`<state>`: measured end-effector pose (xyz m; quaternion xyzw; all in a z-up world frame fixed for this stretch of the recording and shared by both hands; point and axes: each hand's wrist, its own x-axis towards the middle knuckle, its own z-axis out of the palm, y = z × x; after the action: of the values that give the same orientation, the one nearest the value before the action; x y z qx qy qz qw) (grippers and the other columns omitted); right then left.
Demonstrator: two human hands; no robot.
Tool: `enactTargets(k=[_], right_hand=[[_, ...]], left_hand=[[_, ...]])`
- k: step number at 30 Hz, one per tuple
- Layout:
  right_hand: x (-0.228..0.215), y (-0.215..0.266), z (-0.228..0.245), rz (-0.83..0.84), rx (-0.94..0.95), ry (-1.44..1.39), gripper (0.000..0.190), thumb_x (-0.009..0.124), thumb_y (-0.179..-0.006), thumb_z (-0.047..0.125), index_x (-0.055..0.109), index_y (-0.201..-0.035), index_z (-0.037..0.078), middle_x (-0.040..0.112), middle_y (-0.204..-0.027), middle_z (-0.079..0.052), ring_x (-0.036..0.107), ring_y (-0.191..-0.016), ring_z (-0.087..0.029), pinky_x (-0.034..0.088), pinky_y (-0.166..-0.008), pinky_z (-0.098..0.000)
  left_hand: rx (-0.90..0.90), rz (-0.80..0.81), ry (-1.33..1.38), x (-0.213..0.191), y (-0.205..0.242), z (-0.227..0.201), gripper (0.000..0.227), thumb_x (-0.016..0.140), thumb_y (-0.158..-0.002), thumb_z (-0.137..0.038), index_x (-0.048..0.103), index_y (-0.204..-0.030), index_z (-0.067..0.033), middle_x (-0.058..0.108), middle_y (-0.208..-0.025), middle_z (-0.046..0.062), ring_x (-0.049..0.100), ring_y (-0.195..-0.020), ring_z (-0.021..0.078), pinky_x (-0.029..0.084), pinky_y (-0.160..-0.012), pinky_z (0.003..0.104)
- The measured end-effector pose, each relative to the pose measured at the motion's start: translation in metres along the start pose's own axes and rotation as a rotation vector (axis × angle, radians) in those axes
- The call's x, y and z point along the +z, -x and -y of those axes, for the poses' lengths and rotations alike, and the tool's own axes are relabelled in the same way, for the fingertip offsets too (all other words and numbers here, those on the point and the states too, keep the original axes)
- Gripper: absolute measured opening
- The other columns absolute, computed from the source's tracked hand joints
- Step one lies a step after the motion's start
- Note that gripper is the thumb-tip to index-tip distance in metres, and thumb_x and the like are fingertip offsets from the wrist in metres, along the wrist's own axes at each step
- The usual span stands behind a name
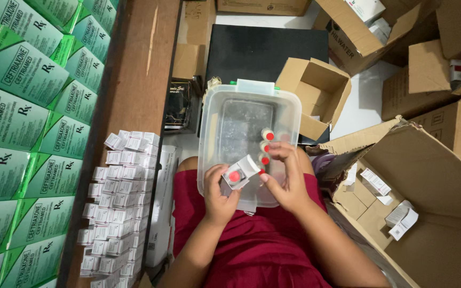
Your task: The person sits on the floor and repeatedly picks small white boxes from a cardboard box, opens them, removes the medicine bottles, and places the bottles into a clear plastic container on their lap. The empty boxes are discarded into the cardboard box.
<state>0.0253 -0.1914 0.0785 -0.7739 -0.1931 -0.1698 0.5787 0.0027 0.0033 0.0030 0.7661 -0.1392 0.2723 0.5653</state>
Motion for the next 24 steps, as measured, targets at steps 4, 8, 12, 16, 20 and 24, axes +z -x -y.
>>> enactTargets(k=[4,8,12,16,20,24], right_hand=[[0.011,0.013,-0.02,0.1,0.197,-0.316,0.061,0.075,-0.083,0.002,0.047,-0.137,0.0,0.056,-0.128,-0.01,0.056,-0.117,-0.019,0.045,-0.104,-0.0354],[0.027,0.029,-0.031,0.133,0.268,-0.286,0.041,0.079,-0.087,0.001,0.058,-0.123,0.003,0.063,-0.115,-0.005,0.066,-0.103,-0.015,0.055,-0.09,-0.0317],[0.04,0.027,-0.032,0.064,0.383,-0.378,0.037,0.077,-0.085,0.003,0.057,-0.116,0.004,0.061,-0.104,-0.006,0.065,-0.095,-0.015,0.057,-0.084,-0.0299],[0.035,0.024,-0.016,0.085,0.12,0.007,0.031,0.079,-0.085,0.009,0.068,-0.114,0.003,0.062,-0.106,-0.01,0.064,-0.097,-0.022,0.054,-0.084,-0.0323],[0.035,0.022,-0.002,0.094,0.009,0.043,0.041,0.08,-0.081,0.011,0.068,-0.119,0.003,0.06,-0.112,-0.014,0.062,-0.105,-0.028,0.051,-0.092,-0.0362],[0.039,0.024,-0.007,-0.011,0.045,0.074,0.033,0.077,-0.088,0.007,0.07,-0.12,0.003,0.062,-0.119,-0.014,0.063,-0.11,-0.029,0.051,-0.096,-0.0368]], left_hand=[[0.054,0.043,-0.04,-0.002,-0.005,-0.007,0.055,0.08,-0.076,0.005,0.058,-0.124,-0.0085,0.056,-0.129,0.018,0.062,-0.115,0.0347,0.054,-0.098,0.041],[0.001,0.113,-0.028,-0.001,-0.005,-0.007,0.056,0.077,-0.073,0.007,0.06,-0.123,-0.0096,0.058,-0.128,0.019,0.064,-0.116,0.0358,0.054,-0.098,0.042],[0.068,0.115,0.035,0.002,-0.003,-0.004,0.062,0.075,-0.076,0.007,0.048,-0.13,-0.0069,0.059,-0.131,0.018,0.062,-0.122,0.0352,0.052,-0.105,0.043],[-0.071,0.107,-0.002,0.004,0.0,-0.004,0.067,0.078,-0.076,0.006,0.046,-0.134,-0.003,0.062,-0.127,0.02,0.065,-0.117,0.0356,0.052,-0.102,0.044],[-0.095,0.049,-0.002,0.007,-0.001,-0.005,0.065,0.082,-0.081,-0.003,0.045,-0.133,-0.0044,0.064,-0.126,0.017,0.068,-0.112,0.0328,0.055,-0.098,0.04],[-0.135,0.058,-0.1,0.009,0.001,-0.006,0.065,0.087,-0.077,-0.007,0.05,-0.13,-0.0056,0.066,-0.121,0.016,0.069,-0.109,0.0337,0.056,-0.095,0.041]])
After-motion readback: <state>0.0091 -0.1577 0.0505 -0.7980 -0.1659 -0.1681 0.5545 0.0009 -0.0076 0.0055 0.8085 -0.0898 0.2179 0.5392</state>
